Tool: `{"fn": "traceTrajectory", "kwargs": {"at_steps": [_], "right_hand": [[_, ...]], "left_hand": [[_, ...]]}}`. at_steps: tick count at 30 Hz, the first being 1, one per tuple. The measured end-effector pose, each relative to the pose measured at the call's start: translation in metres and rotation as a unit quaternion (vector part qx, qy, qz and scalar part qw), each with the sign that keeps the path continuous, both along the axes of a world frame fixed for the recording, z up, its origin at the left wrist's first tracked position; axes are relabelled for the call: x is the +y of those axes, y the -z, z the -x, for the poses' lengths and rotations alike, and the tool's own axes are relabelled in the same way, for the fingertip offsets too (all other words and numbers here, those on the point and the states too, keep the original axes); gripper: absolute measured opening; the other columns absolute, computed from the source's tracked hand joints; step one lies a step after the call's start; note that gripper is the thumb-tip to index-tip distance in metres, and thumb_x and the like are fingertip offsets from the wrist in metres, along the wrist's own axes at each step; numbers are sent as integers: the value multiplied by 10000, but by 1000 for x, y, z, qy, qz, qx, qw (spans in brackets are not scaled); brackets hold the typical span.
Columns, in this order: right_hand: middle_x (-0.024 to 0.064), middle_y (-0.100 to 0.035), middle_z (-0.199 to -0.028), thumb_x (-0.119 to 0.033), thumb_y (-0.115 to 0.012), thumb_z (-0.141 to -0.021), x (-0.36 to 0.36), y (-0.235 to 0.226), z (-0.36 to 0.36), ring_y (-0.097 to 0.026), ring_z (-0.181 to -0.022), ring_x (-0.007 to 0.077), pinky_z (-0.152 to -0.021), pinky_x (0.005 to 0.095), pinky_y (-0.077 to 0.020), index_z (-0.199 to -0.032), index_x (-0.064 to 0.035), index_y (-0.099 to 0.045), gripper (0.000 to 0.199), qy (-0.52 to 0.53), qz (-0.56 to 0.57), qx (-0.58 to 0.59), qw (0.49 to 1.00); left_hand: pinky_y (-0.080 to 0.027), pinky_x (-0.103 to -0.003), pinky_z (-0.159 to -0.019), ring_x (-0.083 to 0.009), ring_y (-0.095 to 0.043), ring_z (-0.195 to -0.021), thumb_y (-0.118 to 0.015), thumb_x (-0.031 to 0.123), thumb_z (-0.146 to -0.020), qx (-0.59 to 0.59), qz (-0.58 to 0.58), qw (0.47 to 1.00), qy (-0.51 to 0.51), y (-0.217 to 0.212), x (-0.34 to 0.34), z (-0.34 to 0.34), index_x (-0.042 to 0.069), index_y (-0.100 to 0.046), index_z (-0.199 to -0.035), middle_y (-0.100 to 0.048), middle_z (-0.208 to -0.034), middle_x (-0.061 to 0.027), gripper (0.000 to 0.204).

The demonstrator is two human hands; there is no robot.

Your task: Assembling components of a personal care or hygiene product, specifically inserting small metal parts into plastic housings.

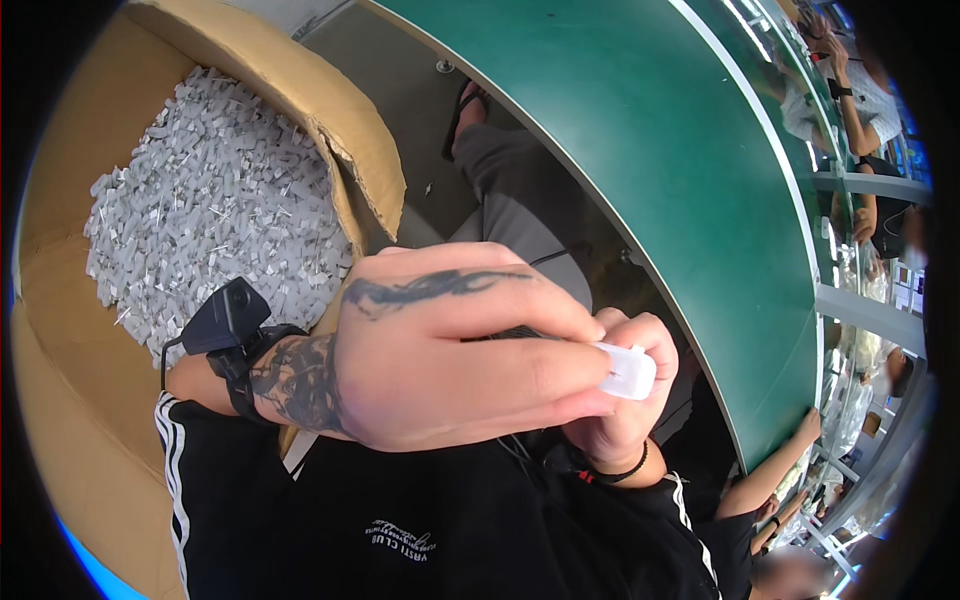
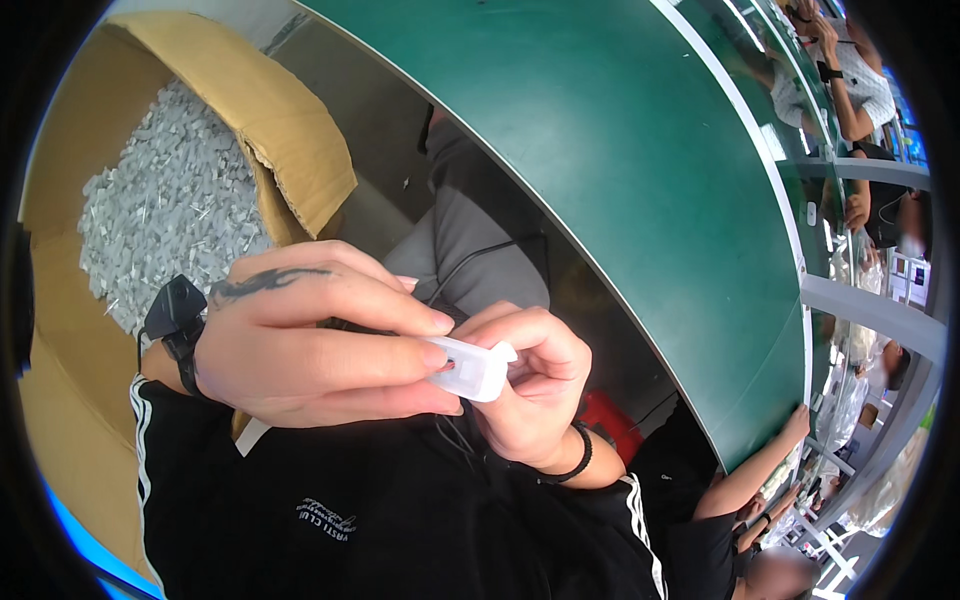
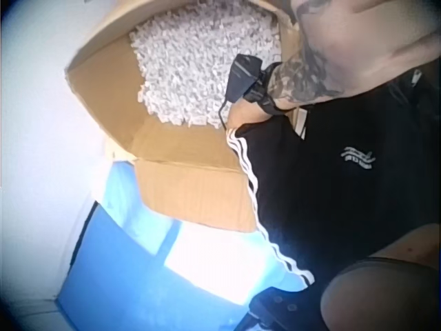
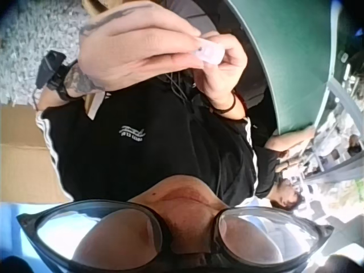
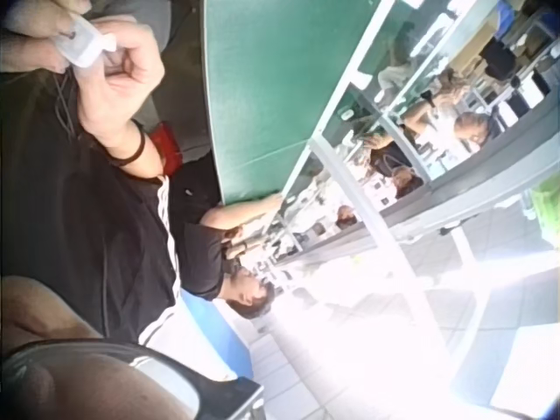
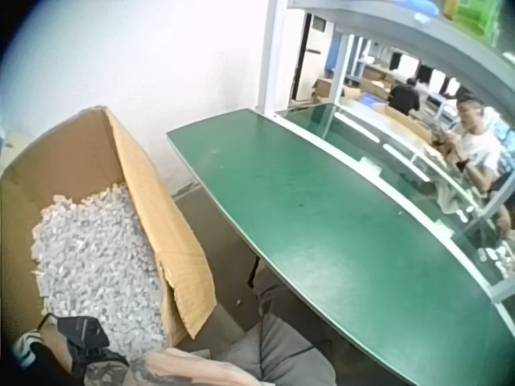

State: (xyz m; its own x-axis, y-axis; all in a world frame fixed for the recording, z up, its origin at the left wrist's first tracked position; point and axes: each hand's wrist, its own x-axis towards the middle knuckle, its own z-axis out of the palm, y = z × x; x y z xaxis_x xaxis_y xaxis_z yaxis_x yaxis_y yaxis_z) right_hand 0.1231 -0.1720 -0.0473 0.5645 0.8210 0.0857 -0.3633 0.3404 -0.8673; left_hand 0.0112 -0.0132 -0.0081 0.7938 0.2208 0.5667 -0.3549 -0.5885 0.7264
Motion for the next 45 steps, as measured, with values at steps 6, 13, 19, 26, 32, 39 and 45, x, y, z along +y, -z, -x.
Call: {"fn": "traceTrajectory", "kwargs": {"at_steps": [6, 13, 19, 26, 32, 39, 45], "right_hand": [[167, -656, -869, -58, -699, -818, 6, -1, 1, -614, -744, 148, -657, 251, -480, -878, 24, -571, 163, -23, -1, -2, 1000], [112, -557, -958, -175, -679, -839, -8, -28, -66, -564, -765, 156, -692, 277, -505, -891, -28, -521, 221, 89, 130, -111, 981], [-24, -585, -1042, -216, -580, -950, -24, 0, -402, -494, -815, -1, -640, 147, -355, -1193, -53, -548, 294, 53, 312, -212, 925], [-70, -621, -1066, -361, -650, -892, -142, -21, -612, -442, -701, -55, -571, 124, -286, -1262, -67, -572, 479, 192, 337, -335, 858], [55, -386, -1449, -433, -527, -934, -75, 43, -447, -344, -1326, 218, -1070, 434, -242, -1434, -202, -386, 568, 236, 359, -252, 867], [64, -519, -1007, -243, -520, -943, -61, -51, -166, -484, -782, 63, -729, 211, -409, -1226, -10, -545, 368, 142, 299, -387, 860], [141, -570, -1048, -246, -810, -726, 62, -41, -28, -597, -778, 142, -619, 258, -515, -1208, 36, -576, 605, -80, 79, -377, 919]], "left_hand": [[-568, -270, -664, -183, -656, -746, -865, 157, -630, 6, -31, 999, -25, -1, 4, 6, 89, -686, -948, -674, -968, -44, 371], [-534, -283, -682, -184, -661, -776, -815, 187, -706, 57, -82, 974, -202, -5, 53, 49, 113, -701, -881, -675, -902, -31, 222], [-507, -314, -643, -214, -651, -706, -665, 94, -816, 31, 2, 711, -703, 123, 257, 181, 32, -678, -927, -673, -789, -115, 128], [-515, -423, -788, -323, -613, -983, -645, 124, -812, 278, -109, 721, -625, 238, 304, 187, 115, -606, -1139, -581, -1131, -111, 330], [-496, -407, -840, -304, -581, -1039, -723, 189, -765, 310, -193, 708, -604, 214, 318, 226, 118, -615, -1012, -598, -1122, -75, 280], [-507, -276, -638, -137, -615, -725, -730, 61, -779, 41, 219, 801, -555, 164, 287, 191, 12, -589, -872, -639, -818, -61, 176], [-507, -287, -705, -171, -609, -813, -753, -66, -716, -112, 276, 933, -204, 44, 120, 98, -2, -573, -895, -623, -923, -110, 262]]}}
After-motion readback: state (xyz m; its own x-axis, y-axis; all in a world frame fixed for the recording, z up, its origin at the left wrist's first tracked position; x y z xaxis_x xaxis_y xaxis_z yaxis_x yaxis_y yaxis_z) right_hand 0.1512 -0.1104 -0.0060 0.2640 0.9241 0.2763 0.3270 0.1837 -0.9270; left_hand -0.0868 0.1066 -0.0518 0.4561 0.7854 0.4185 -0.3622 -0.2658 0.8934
